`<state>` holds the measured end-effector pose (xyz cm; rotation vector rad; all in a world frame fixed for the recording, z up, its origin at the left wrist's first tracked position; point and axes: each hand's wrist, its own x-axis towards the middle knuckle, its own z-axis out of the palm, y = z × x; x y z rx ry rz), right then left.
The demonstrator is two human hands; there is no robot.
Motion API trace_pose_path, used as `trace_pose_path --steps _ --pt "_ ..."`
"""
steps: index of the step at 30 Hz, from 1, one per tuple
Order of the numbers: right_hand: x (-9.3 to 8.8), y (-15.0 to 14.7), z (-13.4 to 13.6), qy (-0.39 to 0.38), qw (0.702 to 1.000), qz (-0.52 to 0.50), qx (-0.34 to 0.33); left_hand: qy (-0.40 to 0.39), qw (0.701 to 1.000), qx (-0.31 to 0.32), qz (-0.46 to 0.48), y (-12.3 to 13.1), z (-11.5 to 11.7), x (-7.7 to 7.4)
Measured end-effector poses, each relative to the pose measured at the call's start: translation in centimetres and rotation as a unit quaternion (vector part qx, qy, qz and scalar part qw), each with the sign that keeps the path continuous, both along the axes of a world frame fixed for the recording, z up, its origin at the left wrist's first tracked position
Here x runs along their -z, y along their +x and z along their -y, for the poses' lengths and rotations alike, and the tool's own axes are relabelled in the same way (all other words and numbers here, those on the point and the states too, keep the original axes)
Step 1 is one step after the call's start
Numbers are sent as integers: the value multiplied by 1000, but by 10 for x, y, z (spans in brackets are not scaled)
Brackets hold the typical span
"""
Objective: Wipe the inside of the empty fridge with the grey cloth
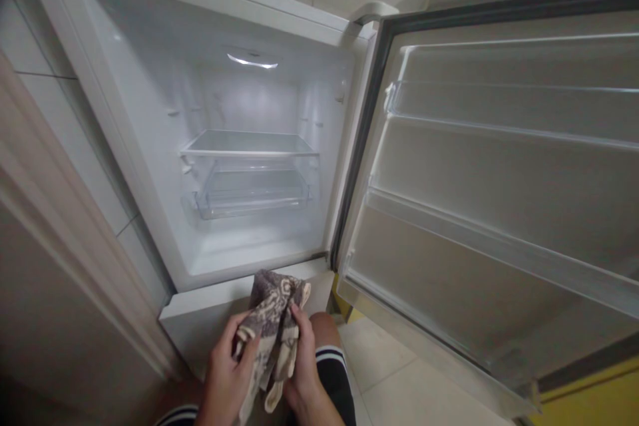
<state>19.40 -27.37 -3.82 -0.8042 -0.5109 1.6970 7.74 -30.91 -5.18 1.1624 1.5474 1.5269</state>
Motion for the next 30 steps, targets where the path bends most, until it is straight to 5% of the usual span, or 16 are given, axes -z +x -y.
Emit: trace_pose_path --steps 5,8,11,15,19,21,23,26,28,30 --pt "17 21 -5 15 996 30 82 -95 952 -79 279 -12 -6 4" --pt "21 29 -1 76 983 116 118 -125 925 -128 336 -15 -5 5" --pt "7 23 12 208 938 276 25 -101 941 -120 299 -6 0 12" --pt "-13 8 16 402 820 376 -156 -101 961 -52 254 4 4 25" --pt "2 8 -29 401 808 407 -144 -154 951 -94 251 -19 -15 26" --pt "14 12 -67 350 811 467 -43 -106 960 -158 203 -40 -34 15" --pt "21 15 -107 318 776 541 59 -32 976 -196 92 -63 -57 -2" --pt "23 15 -157 304 692 645 117 21 976 -81 -202 -96 -97 -29" --pt "28 13 -179 314 639 693 113 -42 911 33 -409 -112 -123 -39" --pt "41 13 -193 333 592 729 84 -128 837 118 -519 -123 -145 -41"
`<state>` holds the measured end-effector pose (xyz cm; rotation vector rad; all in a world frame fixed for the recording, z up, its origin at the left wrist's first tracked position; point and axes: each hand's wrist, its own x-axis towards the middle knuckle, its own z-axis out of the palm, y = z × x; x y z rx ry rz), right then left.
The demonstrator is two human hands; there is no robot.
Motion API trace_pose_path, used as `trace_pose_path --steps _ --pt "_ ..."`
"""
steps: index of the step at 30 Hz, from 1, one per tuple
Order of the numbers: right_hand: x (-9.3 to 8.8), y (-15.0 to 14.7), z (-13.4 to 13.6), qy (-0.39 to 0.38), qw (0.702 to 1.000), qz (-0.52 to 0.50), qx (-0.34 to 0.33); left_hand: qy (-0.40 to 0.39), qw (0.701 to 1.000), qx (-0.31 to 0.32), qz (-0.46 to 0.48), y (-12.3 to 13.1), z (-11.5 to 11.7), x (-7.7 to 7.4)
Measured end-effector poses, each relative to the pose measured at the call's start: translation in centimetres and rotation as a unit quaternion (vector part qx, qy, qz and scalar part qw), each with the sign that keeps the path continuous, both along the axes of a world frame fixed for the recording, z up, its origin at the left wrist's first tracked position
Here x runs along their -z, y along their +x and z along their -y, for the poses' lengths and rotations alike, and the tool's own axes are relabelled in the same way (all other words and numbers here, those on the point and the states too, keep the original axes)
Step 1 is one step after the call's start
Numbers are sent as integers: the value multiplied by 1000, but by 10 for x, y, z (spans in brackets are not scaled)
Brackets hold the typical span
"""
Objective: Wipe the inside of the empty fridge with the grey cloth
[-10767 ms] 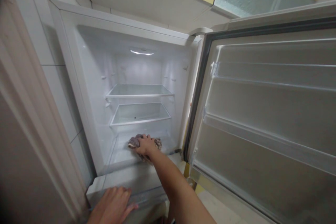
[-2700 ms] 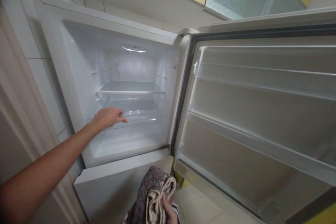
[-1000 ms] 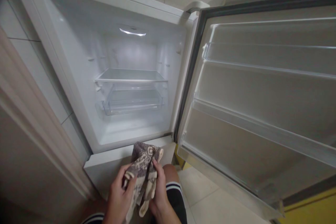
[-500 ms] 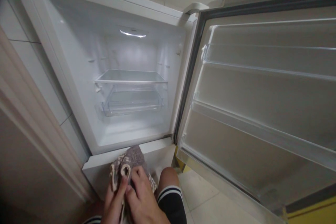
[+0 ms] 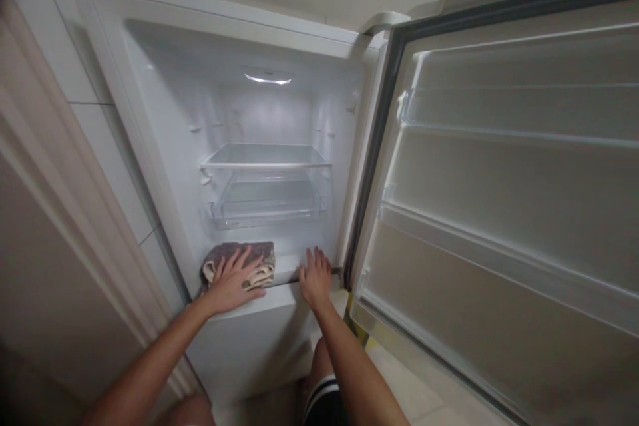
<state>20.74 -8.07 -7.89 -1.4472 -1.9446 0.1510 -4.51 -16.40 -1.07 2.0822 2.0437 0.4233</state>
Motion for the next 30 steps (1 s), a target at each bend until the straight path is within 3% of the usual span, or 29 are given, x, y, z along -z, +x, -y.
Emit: trace_pose_path --steps 3,7,11,17,20,24,27,30 --pt "29 3 -12 4 997 69 -17 -46 998 4 -47 -4 -24 9" --pt "55 9 -21 38 994 101 -14 -53 992 -81 -84 -2 -45 32" --pt "59 11 -24 40 993 108 -18 -86 984 -117 -103 -16 -74 47" --pt "64 9 -28 36 994 102 -20 -95 982 -140 -90 -36 -147 47" --pt "67 8 -29 42 995 94 -11 -89 987 -110 -82 -15 -187 49" --pt "68 10 -30 54 992 114 -11 -70 995 -22 -69 47 -220 55" --pt "69 12 -31 75 987 141 -9 -50 995 51 -63 81 -219 57" --pt "71 14 -31 101 982 157 -10 -48 993 83 -62 73 -203 56"
